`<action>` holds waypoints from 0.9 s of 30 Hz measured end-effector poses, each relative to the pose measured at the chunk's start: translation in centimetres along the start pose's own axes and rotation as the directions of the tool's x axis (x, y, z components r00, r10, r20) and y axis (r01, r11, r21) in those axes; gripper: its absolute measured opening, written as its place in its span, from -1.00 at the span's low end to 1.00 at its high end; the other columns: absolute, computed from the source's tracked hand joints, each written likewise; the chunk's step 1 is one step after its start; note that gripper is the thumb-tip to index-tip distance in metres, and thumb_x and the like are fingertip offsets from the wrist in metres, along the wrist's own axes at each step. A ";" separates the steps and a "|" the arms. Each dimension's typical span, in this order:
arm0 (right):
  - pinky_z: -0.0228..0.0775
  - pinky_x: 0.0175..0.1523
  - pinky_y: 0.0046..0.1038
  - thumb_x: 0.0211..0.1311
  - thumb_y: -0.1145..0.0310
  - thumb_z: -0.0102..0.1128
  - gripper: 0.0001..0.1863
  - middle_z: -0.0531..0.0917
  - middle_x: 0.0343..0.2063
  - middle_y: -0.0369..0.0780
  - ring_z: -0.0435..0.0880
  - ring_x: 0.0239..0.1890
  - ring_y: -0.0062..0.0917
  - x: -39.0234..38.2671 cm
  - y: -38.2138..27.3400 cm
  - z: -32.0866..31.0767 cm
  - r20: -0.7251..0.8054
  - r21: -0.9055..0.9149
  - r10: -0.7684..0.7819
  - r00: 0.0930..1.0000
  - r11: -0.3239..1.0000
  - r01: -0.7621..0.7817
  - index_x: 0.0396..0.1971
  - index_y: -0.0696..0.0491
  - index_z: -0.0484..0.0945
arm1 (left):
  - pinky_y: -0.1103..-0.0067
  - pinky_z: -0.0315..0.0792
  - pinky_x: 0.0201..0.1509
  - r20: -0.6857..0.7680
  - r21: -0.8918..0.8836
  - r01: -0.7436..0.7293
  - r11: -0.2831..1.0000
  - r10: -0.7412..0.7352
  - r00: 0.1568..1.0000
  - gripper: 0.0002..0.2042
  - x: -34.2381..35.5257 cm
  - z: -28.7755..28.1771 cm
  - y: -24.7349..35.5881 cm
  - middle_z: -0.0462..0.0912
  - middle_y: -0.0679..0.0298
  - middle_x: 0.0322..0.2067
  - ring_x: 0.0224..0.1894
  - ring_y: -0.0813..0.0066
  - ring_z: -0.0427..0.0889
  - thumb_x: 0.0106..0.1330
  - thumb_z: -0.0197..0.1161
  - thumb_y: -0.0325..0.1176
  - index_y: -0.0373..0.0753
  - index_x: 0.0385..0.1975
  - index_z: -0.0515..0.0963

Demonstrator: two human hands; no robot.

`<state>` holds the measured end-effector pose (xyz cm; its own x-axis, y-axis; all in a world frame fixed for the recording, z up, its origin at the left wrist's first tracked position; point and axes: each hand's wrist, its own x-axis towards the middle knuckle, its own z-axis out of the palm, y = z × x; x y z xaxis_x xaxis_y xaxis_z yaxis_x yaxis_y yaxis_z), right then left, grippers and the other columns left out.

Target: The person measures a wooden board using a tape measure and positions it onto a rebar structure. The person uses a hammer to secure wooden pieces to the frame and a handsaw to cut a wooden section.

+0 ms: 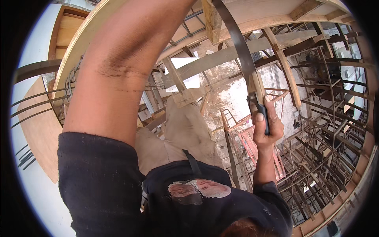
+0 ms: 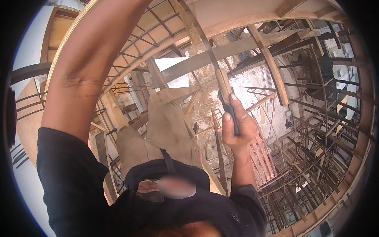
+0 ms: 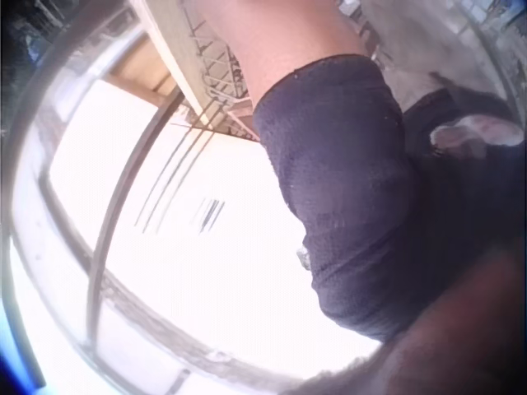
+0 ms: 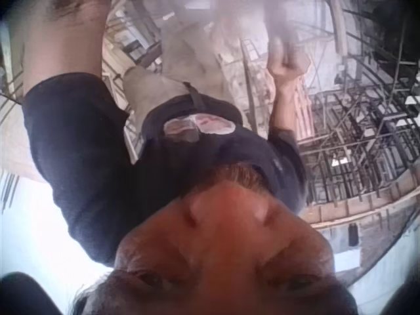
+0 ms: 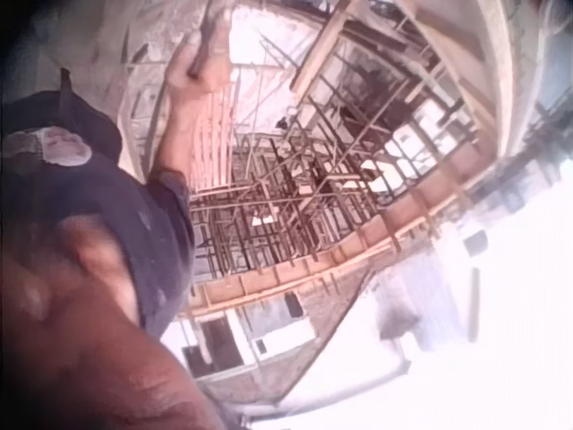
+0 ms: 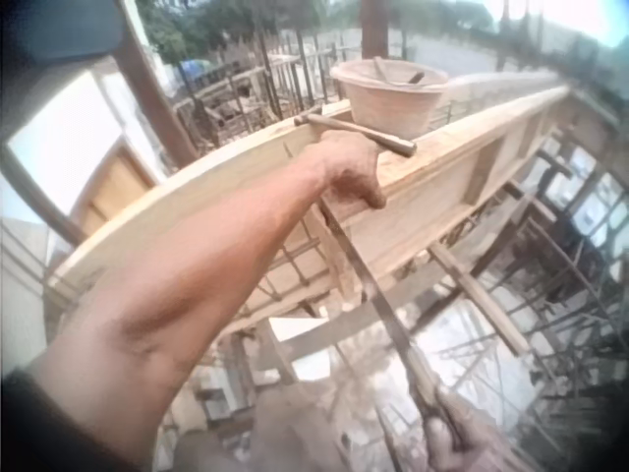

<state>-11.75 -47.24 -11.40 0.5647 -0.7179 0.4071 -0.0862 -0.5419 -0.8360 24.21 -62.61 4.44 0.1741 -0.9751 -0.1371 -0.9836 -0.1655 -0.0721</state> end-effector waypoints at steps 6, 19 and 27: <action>0.60 -0.15 -0.45 0.25 0.57 0.22 -0.55 0.77 -0.15 0.00 0.82 -0.23 -0.38 5.7 -1.0 2.9 0.018 -0.007 -0.025 1.000 1.000 0.025 0.16 0.23 0.57 | 0.36 0.61 -0.03 -0.008 0.028 -0.008 1.000 0.008 1.000 -0.39 -0.1 0.7 -0.7 0.78 0.10 -0.21 -0.10 0.24 0.74 -0.18 0.53 0.15 -0.28 -0.25 0.76; 0.55 -0.31 -0.42 0.20 0.60 0.23 -0.51 0.74 -0.35 -0.03 0.73 -0.44 -0.40 6.2 -1.3 4.0 -0.030 -0.080 -0.148 0.988 0.986 0.146 0.18 0.20 0.55 | 0.35 0.63 -0.12 -0.059 0.071 0.000 0.998 0.004 0.998 -0.41 1.4 1.6 -0.7 0.79 0.13 -0.30 -0.20 0.23 0.77 -0.17 0.51 0.17 -0.27 -0.31 0.77; 0.54 -0.35 -0.41 0.20 0.61 0.18 -0.48 0.74 -0.35 0.01 0.72 -0.48 -0.37 5.6 -1.0 3.8 -0.004 -0.123 -0.240 0.971 0.964 0.238 0.22 0.25 0.51 | 0.35 0.62 -0.03 0.000 0.052 0.020 0.998 -0.020 1.000 -0.38 0.3 0.2 -0.4 0.79 0.10 -0.20 -0.13 0.23 0.76 -0.14 0.52 0.16 -0.25 -0.21 0.76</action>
<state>-5.35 -49.03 -9.66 0.5655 -0.5685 0.5975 -0.0495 -0.7465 -0.6635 24.63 -62.83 4.19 0.1940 -0.9716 -0.1352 -0.9760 -0.1773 -0.1262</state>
